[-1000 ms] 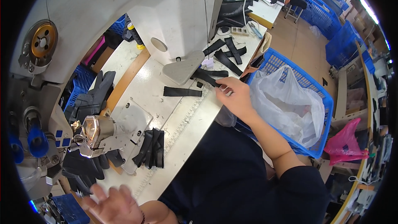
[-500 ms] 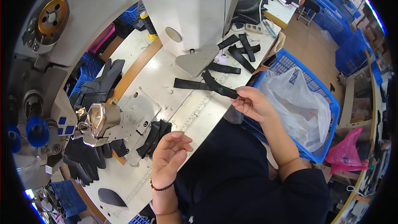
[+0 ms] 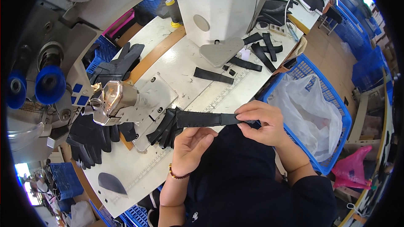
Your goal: Trim excess material or threads from shoe components using hand nippers in a factory setting.
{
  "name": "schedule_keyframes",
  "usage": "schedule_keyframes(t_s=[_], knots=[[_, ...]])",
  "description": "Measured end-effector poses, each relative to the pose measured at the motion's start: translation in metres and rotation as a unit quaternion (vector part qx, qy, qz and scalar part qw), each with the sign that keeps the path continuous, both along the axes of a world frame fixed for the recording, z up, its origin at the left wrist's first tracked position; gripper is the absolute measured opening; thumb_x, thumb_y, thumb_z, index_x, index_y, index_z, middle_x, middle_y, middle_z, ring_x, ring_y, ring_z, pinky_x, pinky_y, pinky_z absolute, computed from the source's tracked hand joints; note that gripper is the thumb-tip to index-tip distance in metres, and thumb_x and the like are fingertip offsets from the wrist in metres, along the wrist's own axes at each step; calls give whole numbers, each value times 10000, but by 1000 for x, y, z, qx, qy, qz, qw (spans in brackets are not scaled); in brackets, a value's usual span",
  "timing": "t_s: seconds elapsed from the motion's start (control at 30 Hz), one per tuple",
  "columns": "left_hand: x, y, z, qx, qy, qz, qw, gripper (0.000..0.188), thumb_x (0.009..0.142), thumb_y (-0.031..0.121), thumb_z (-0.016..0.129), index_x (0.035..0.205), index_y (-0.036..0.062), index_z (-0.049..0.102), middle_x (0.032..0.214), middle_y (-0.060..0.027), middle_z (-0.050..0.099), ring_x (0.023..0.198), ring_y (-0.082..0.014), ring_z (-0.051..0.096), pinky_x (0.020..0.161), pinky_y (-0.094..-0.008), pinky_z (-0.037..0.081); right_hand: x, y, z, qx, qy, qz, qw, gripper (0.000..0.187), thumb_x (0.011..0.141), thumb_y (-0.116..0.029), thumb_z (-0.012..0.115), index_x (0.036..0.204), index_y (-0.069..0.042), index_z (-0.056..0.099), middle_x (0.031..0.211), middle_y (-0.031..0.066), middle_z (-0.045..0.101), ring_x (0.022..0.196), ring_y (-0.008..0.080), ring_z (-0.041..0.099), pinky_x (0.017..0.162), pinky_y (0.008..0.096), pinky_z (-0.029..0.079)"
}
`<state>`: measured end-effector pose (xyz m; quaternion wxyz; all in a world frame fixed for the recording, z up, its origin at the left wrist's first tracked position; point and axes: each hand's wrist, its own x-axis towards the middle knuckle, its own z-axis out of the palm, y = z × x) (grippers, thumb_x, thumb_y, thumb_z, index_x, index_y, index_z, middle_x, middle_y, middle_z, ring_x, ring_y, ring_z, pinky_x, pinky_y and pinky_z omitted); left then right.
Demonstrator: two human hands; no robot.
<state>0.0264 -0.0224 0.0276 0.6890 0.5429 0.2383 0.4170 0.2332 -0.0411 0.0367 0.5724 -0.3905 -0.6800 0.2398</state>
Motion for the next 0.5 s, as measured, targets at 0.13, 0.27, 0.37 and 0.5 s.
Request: schedule_keyframes(t_s=[0.13, 0.27, 0.37, 0.5], knots=[[2, -2, 0, 14, -37, 20, 999, 352, 783, -63, 503, 1129, -49, 440, 1077, -106, 502, 867, -155, 524, 773, -273, 422, -1, -3, 5, 22, -26, -21, 999, 218, 611, 63, 627, 812, -22, 614, 820, 94, 597, 700, 184, 588, 594, 242, 474], [2, -4, 1, 10, -42, 31, 999, 350, 781, -71, 501, 1125, -42, 450, 1156, -121, 462, 863, -159, 525, 771, -281, 428, -3, -5, 7, 39, -33, -31, 998, 220, 610, 66, 628, 811, -23, 615, 828, 96, 596, 702, 185, 588, 591, 238, 475], [-2, -7, -2, 10, -53, 30, 998, 351, 776, -77, 503, 1122, -35, 458, 1216, -135, 416, 860, -155, 526, 772, -284, 434, -4, -9, 8, 33, -31, -31, 998, 219, 611, 64, 629, 811, -24, 615, 834, 100, 594, 702, 185, 588, 592, 236, 476], [-5, -9, 0, -4, -42, 33, 999, 351, 771, -85, 504, 1116, -36, 462, 1216, -138, 416, 863, -150, 527, 773, -283, 438, -6, -11, 8, 24, -34, -33, 999, 214, 617, 62, 623, 812, -24, 615, 841, 99, 594, 706, 181, 590, 602, 234, 479]])
